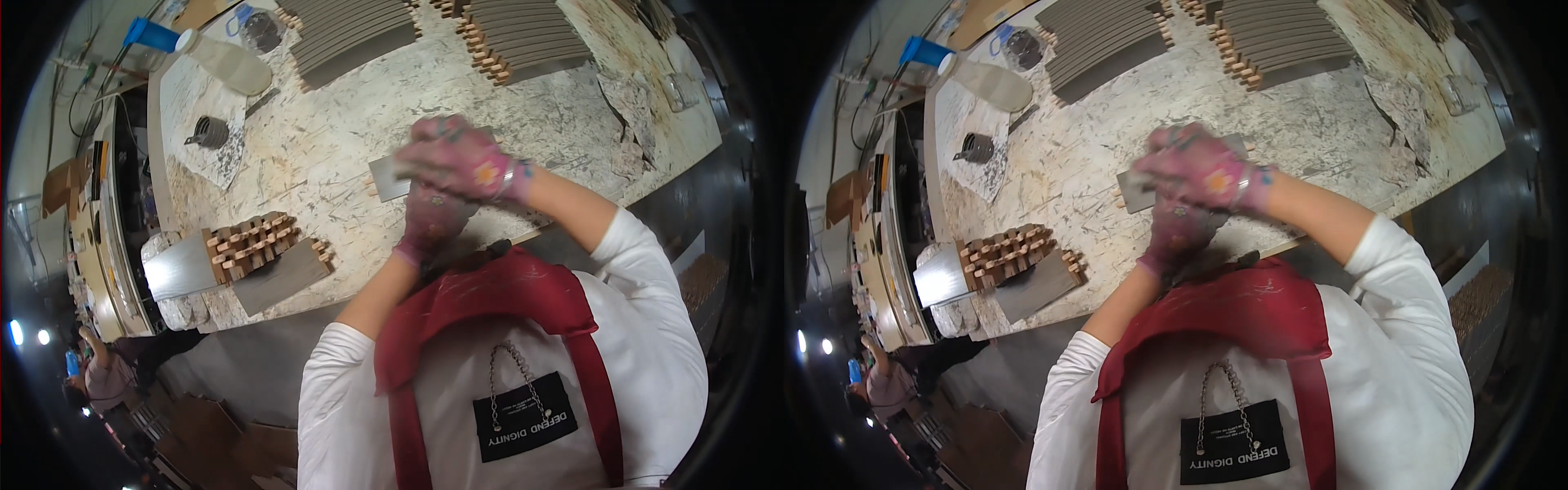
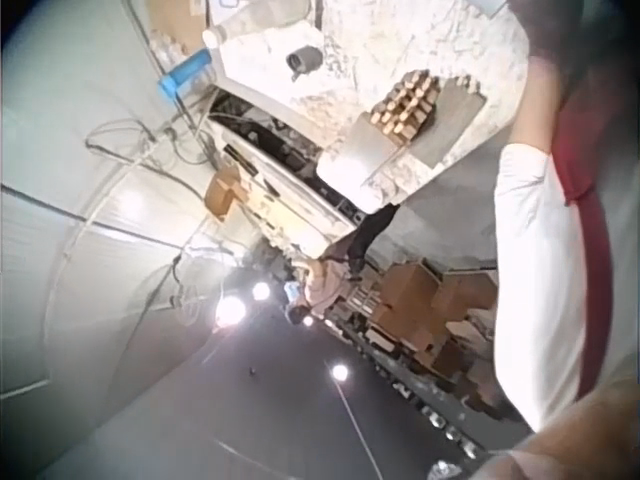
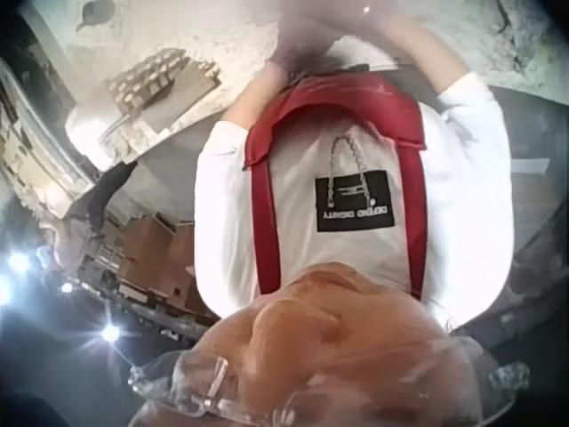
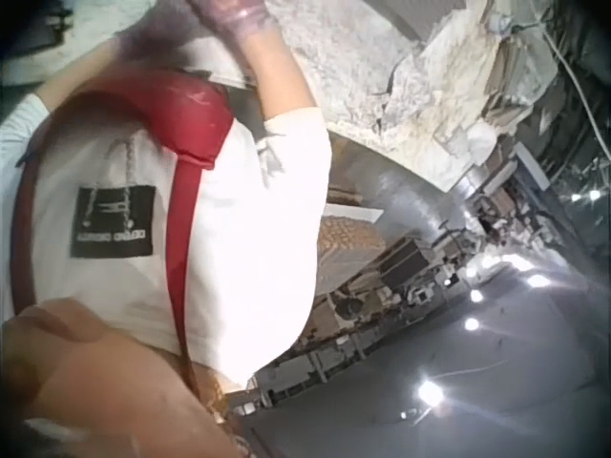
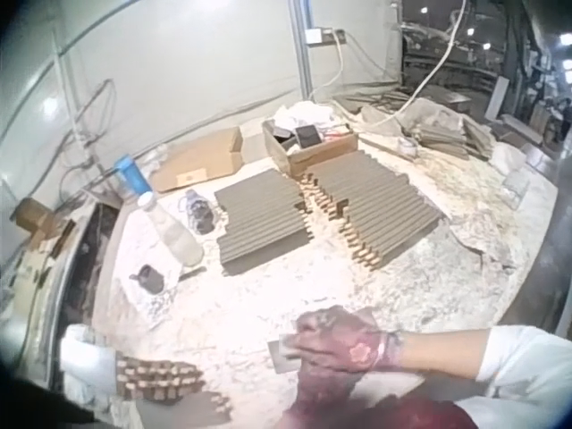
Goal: The person stacks wooden blocks and rubs a small finishing block against their edges and joints on a workbench.
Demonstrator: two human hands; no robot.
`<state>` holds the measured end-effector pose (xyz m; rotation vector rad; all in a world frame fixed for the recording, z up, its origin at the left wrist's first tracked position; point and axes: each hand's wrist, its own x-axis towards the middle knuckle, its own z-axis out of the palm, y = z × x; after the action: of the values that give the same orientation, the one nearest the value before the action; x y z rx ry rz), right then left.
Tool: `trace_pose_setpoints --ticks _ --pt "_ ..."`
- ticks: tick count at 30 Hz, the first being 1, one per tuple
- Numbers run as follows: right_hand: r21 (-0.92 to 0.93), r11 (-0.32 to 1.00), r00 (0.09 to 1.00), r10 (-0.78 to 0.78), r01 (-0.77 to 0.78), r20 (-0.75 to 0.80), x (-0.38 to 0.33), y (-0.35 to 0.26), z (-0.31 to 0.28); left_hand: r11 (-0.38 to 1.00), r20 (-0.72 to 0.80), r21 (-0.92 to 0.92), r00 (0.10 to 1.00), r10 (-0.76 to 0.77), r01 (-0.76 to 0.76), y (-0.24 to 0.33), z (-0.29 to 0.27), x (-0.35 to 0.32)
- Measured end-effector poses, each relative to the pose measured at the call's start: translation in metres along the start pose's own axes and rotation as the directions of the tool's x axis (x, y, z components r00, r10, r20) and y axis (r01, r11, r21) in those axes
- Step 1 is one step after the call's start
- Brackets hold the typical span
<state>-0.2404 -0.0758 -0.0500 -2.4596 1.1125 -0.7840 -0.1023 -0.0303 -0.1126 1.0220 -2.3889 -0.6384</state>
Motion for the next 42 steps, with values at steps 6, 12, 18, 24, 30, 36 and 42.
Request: trace_pose_setpoints --ticks 6,12,18,24,30,36,42 --pt "-0.193 0.959 0.930 -0.131 0.206 0.342 0.055 -0.007 0.042 0.982 0.063 0.169 0.993 -0.098 0.086 -0.003 0.018 -0.016" --pt "-0.220 0.959 0.963 0.217 -0.179 0.161 0.065 0.023 -0.004 0.939 -0.001 0.343 1.000 0.008 -0.008 -0.012 -0.014 -0.005" --pt "0.255 0.909 0.939 0.343 -0.329 -0.011 -0.005 0.038 -0.065 0.999 0.388 -0.026 0.921 -0.031 0.045 -0.032 -0.093 0.049" --pt "0.647 0.690 0.789 0.574 -0.324 -0.217 -0.034 0.016 -0.096 0.905 0.076 0.426 0.996 -0.048 0.011 -0.056 -0.090 0.085" --pt "0.636 0.688 0.774 0.594 -0.349 -0.217 -0.052 0.011 -0.084 0.919 0.056 0.364 0.981 -0.186 0.153 -0.033 -0.070 0.051" --pt "0.681 0.661 0.777 0.592 -0.317 -0.213 -0.065 0.029 -0.083 0.966 -0.113 0.251 0.993 -0.036 0.063 0.030 -0.122 -0.069" --pt "0.707 0.609 0.831 0.553 -0.360 -0.053 -0.040 0.018 -0.053 0.728 -0.250 0.558 0.917 -0.310 0.398 0.013 -0.202 -0.198"
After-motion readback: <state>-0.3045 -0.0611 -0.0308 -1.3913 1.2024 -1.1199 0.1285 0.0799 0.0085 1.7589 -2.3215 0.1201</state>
